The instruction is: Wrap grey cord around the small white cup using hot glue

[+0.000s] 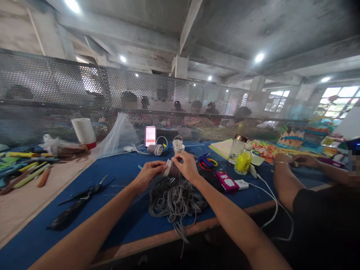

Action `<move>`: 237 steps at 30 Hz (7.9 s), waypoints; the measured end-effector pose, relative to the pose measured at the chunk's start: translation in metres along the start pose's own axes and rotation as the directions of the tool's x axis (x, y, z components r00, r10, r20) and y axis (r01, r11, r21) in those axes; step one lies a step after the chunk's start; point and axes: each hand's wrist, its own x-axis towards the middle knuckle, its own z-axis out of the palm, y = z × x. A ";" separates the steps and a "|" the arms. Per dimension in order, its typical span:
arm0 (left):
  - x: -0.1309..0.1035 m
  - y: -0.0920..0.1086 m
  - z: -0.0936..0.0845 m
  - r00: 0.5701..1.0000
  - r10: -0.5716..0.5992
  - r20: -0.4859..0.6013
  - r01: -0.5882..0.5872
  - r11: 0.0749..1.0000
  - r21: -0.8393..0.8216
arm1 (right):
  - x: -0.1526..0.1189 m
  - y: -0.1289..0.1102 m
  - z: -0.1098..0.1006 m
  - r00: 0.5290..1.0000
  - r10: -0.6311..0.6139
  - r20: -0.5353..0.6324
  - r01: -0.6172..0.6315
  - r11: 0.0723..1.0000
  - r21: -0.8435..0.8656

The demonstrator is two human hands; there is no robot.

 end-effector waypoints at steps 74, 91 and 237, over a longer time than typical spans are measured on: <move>-0.002 0.004 0.003 0.999 0.022 -0.047 -0.017 0.993 0.114 | -0.001 0.005 0.003 0.997 0.064 0.049 -0.067 0.995 0.077; 0.000 0.000 -0.001 1.000 0.023 0.008 -0.024 0.997 0.075 | -0.002 0.005 0.004 0.996 0.074 0.049 -0.079 0.992 0.094; 0.012 -0.009 -0.016 0.981 -0.045 -0.189 -0.006 0.966 -0.259 | -0.006 -0.004 -0.008 0.995 -0.052 0.088 0.024 0.956 0.293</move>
